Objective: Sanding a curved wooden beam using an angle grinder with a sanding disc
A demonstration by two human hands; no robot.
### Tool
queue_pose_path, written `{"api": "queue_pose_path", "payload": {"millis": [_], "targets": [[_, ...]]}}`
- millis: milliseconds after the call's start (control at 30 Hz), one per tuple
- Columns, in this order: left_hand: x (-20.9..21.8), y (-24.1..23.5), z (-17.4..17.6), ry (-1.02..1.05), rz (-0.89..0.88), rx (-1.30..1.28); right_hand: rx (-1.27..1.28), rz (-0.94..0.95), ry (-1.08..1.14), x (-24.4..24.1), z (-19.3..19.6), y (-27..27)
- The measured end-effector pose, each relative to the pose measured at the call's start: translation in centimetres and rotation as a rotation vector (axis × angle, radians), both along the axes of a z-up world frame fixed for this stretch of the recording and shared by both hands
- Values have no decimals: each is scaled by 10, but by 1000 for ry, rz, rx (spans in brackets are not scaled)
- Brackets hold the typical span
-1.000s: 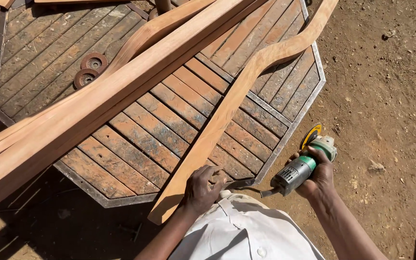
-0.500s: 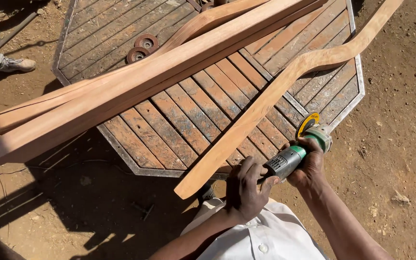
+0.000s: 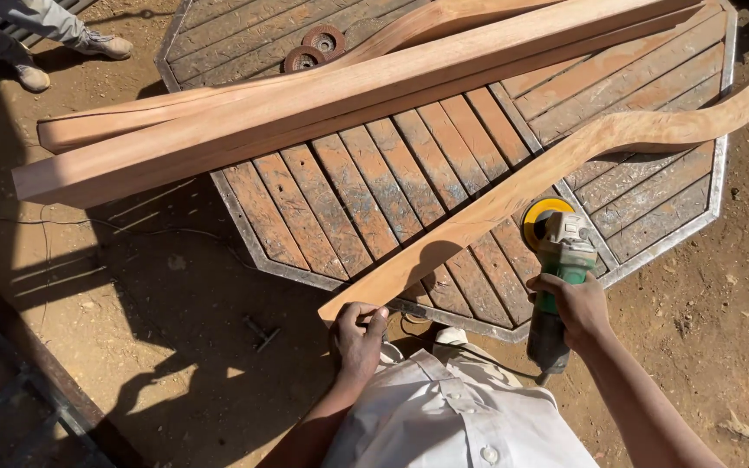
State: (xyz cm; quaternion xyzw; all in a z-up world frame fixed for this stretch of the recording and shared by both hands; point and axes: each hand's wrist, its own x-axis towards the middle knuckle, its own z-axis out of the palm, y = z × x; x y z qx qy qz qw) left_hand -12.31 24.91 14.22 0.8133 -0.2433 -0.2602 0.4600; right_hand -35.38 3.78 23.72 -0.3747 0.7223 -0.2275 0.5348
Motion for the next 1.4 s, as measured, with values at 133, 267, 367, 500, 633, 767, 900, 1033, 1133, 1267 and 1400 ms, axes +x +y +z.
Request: {"api": "queue_pose_path", "payload": {"millis": [133, 267, 367, 500, 633, 767, 900, 1033, 1133, 1267, 1400], "targets": [[30, 30, -77, -18, 284, 174, -143, 286, 218, -25, -22, -35], [50, 22, -74, 225, 343, 220, -157, 482, 348, -30, -32, -75], [50, 16, -82, 366, 372, 210, -139, 601, 491, -31, -58, -97], [41, 5, -66, 506, 492, 168, -142, 696, 458, -40, -142, -124], [50, 16, -78, 512, 489, 122, -88, 794, 531, 9, -77, -66], [66, 32, -81, 672, 417, 7, -28, 1080, 527, 33, -140, -15], [90, 44, -69, 862, 304, -36, 59, 1401, 470, 113, -20, 61], [103, 49, -70, 972, 292, -64, -7, 1567, 476, 133, -39, 95], [107, 47, -58, 1018, 311, -41, -20, 1477, 446, 125, -51, 76], [103, 44, -41, 1014, 315, -32, -56, 1133, 577, 74, -96, 13], [97, 43, -33, 979, 322, -42, -40, 641, 614, 6, -106, -74]]}}
